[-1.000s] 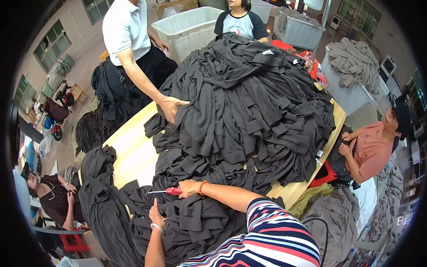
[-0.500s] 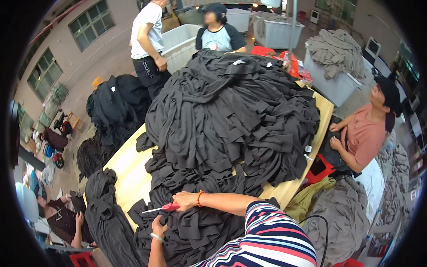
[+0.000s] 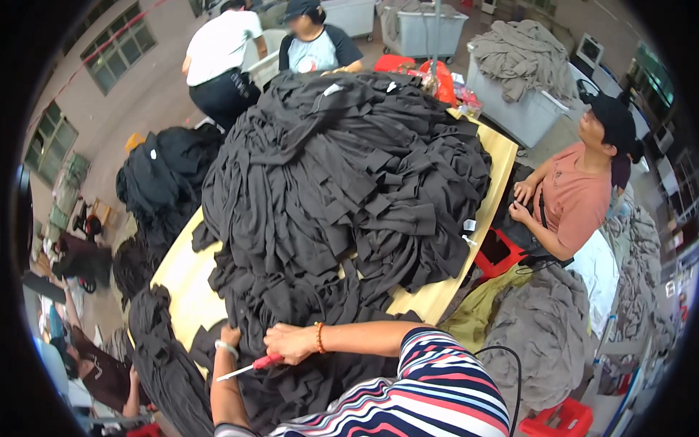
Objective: Trimming loose threads from black garments using a pair of scissors at a large workbench.
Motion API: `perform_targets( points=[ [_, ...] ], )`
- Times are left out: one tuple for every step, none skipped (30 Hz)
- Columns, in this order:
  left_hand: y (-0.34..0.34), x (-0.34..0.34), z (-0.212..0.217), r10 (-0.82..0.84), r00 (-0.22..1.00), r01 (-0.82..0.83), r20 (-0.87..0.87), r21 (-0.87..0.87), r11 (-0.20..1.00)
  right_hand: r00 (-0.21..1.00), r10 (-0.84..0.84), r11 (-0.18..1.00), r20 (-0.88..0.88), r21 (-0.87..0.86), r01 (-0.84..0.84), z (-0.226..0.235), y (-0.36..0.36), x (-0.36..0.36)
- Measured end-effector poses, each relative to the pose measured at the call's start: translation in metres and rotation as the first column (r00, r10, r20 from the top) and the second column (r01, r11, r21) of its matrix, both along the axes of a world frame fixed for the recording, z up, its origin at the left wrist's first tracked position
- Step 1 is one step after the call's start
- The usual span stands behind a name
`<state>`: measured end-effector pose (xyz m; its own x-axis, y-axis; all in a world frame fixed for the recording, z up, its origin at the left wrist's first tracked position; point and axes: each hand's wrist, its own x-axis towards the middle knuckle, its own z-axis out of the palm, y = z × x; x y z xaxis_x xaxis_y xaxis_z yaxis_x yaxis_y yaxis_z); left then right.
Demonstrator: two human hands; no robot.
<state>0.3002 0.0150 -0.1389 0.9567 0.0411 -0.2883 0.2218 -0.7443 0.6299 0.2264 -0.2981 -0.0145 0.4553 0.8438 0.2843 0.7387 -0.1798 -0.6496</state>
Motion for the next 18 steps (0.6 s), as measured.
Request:
perform_targets(
  points=[
    [-0.017,0.002,0.013,0.02,0.999,-0.022,0.03,0.083,0.996,0.999,-0.041,0.999,0.018,-0.002,0.041,0.001,-0.011,-0.005],
    [-0.022,-0.004,0.018,0.047,0.988,-0.061,0.147,0.091,0.994,0.997,-0.077,0.997,0.03,-0.012,0.077,0.002,-0.017,-0.011],
    [-0.028,-0.01,0.028,0.078,0.982,-0.092,0.172,0.07,0.993,0.993,-0.113,0.993,0.016,-0.015,0.113,0.008,-0.027,-0.012],
    [-0.037,-0.016,0.046,0.161,0.964,-0.17,0.211,0.026,0.985,0.988,-0.15,0.986,0.024,-0.063,0.151,0.01,-0.038,-0.013],
    [-0.032,-0.023,0.058,0.167,0.924,-0.187,0.345,0.025,0.982,0.982,-0.189,0.979,0.021,-0.069,0.19,0.015,-0.046,-0.014],
    [0.002,-0.036,0.05,0.243,0.843,-0.286,0.48,0.017,0.958,0.978,-0.208,0.977,0.027,-0.051,0.209,0.021,-0.047,-0.015],
    [-0.035,-0.034,0.111,0.386,0.869,-0.392,0.311,-0.046,0.919,0.958,-0.286,0.956,0.026,-0.067,0.287,0.026,-0.063,-0.01],
    [0.003,-0.056,0.105,0.398,0.768,-0.375,0.501,-0.151,0.915,0.96,-0.275,0.96,0.049,-0.038,0.277,0.037,-0.059,-0.009],
    [-0.02,-0.073,0.152,0.489,0.751,-0.37,0.444,-0.331,0.868,0.953,-0.293,0.955,0.081,-0.033,0.296,0.044,-0.062,-0.004],
    [-0.027,-0.093,0.181,0.507,0.682,-0.276,0.527,-0.457,0.846,0.942,-0.293,0.954,0.163,-0.007,0.298,0.052,-0.058,0.0],
    [-0.017,-0.118,0.187,0.602,0.597,-0.299,0.53,-0.55,0.78,0.943,-0.275,0.959,0.185,-0.016,0.283,0.066,-0.049,0.0],
    [-0.032,-0.138,0.214,0.706,0.611,-0.378,0.357,-0.652,0.657,0.933,-0.315,0.949,0.173,0.071,0.307,0.067,-0.045,-0.001],
    [-0.015,-0.163,0.206,0.738,0.6,-0.393,0.308,-0.691,0.607,0.941,-0.31,0.949,0.133,0.093,0.3,0.069,-0.04,-0.006],
    [-0.004,-0.186,0.194,0.748,0.614,-0.39,0.253,-0.727,0.566,0.951,-0.297,0.955,0.09,0.028,0.295,0.071,-0.04,-0.008],
    [0.001,-0.203,0.173,0.803,0.556,-0.438,0.214,-0.746,0.502,0.94,-0.333,0.938,0.069,-0.075,0.338,0.062,-0.039,-0.012],
    [0.01,-0.22,0.149,0.823,0.562,-0.508,0.076,-0.754,0.417,0.93,-0.36,0.926,0.075,-0.092,0.366,0.046,-0.042,-0.013],
    [0.012,-0.242,0.131,0.792,0.589,-0.51,-0.162,-0.834,0.209,0.915,-0.401,0.907,-0.042,-0.157,0.39,0.037,-0.043,-0.016],
    [0.022,-0.261,0.098,0.791,0.46,-0.723,-0.403,-0.688,0.07,0.894,-0.416,0.904,-0.166,-0.182,0.386,0.029,-0.04,-0.019]
  ],
)
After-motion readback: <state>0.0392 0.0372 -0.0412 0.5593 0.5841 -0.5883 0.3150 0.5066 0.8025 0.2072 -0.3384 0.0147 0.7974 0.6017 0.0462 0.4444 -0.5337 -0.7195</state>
